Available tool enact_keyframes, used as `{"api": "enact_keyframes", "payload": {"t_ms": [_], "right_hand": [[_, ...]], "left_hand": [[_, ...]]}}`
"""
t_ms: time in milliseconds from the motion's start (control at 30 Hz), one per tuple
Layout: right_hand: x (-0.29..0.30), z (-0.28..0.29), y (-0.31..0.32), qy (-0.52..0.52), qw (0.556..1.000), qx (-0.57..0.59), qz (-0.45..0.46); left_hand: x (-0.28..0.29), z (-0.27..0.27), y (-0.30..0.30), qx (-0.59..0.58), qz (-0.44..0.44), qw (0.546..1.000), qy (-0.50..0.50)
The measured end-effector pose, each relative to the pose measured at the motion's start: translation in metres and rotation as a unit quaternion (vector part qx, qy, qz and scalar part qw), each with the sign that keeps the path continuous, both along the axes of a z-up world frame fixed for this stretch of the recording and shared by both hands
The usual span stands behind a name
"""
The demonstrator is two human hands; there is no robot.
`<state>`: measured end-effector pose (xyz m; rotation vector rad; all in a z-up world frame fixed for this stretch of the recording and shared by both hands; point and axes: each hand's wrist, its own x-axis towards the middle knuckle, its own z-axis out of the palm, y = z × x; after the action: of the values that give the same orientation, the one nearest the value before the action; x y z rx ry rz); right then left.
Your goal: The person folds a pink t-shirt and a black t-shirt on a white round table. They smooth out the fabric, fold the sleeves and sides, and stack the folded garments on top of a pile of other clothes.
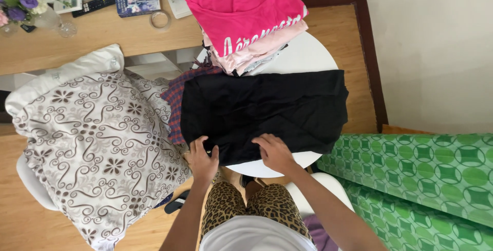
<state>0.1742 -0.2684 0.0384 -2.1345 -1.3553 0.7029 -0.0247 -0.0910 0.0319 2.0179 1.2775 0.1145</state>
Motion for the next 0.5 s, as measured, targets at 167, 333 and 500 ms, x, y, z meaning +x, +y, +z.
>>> {"api": "enact_keyframes", "payload": {"t_ms": [167, 333, 500], "right_hand": [[0.023, -0.009, -0.054, -0.164, 0.984, -0.06, 0.028], [0.04, -0.006, -0.078, -0.221, 0.957, -0.187, 0.026], [0.05, -0.015, -0.092, -0.24, 0.92, -0.304, 0.056]], "left_hand": [[-0.003, -0.019, -0.032, 0.167, -0.197, 0.966, -0.012], [0.001, -0.032, -0.048, 0.218, -0.382, 0.898, 0.016], [0.007, -0.044, -0.039, 0.229, -0.45, 0.852, 0.14]]}}
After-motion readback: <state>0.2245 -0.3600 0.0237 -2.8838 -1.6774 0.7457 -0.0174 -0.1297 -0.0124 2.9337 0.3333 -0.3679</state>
